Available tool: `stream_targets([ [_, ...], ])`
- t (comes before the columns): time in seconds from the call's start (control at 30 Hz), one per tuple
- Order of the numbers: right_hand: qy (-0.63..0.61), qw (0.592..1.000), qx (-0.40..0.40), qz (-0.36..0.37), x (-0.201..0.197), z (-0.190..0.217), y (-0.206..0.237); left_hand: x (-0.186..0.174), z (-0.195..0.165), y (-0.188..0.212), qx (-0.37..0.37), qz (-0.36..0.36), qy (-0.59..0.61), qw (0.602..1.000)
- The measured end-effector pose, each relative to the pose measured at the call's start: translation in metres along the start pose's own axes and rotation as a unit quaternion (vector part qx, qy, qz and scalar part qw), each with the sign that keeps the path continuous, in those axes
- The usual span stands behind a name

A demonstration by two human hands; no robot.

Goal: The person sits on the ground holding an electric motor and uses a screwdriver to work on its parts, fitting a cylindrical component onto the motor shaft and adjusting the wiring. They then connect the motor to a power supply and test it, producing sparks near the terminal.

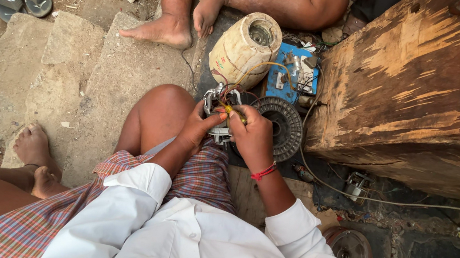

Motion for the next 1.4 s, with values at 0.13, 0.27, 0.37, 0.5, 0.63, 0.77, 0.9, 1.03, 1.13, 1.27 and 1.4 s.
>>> stream_targets([
  [0.13, -0.031, 0.999, 0.017, 0.007, 0.001, -0.013, -0.003, 0.001, -0.001, 0.000, 0.011, 0.007, 0.002, 1.000],
  [0.27, -0.088, 0.993, 0.073, 0.025, 0.001, -0.031, -0.008, -0.003, 0.006, -0.003, -0.006, -0.005, 0.012, 1.000],
  [0.37, -0.101, 0.985, 0.127, 0.049, -0.003, -0.044, -0.014, -0.005, 0.008, -0.004, -0.007, -0.001, 0.005, 1.000],
  [0.5, -0.107, 0.984, 0.101, 0.099, -0.005, -0.040, -0.022, -0.007, 0.009, -0.005, -0.011, -0.003, 0.006, 1.000],
  [0.63, -0.112, 0.979, 0.118, 0.124, -0.004, -0.043, -0.026, -0.005, 0.005, -0.003, -0.004, -0.002, 0.009, 1.000],
  [0.77, -0.120, 0.976, 0.110, 0.143, -0.002, -0.044, -0.029, -0.004, 0.005, -0.001, -0.009, -0.005, 0.018, 1.000],
  [0.9, -0.125, 0.975, 0.103, 0.155, -0.003, -0.047, -0.032, -0.005, 0.005, -0.002, -0.003, -0.002, 0.014, 1.000],
  [1.03, -0.127, 0.972, 0.119, 0.158, -0.004, -0.052, -0.033, -0.008, 0.008, -0.004, -0.002, -0.005, 0.011, 1.000],
  [1.13, -0.131, 0.970, 0.129, 0.160, -0.004, -0.053, -0.033, -0.009, 0.010, -0.005, -0.005, -0.004, 0.013, 1.000],
  [1.27, -0.132, 0.970, 0.128, 0.162, -0.005, -0.053, -0.035, -0.010, 0.009, -0.005, -0.008, -0.007, 0.017, 1.000],
  [1.4, -0.140, 0.968, 0.128, 0.163, -0.005, -0.050, -0.036, -0.011, 0.010, -0.005, -0.013, -0.014, 0.017, 1.000],
])
Point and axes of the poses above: each hand's wrist, its own y-axis away from the middle knuckle, its own x-axis out of the palm, z = x × y, the point moved 9 cm from there along -y, towards the middle knuckle, and after that the axes turned 3 degrees about y, right-handed, at the moved point
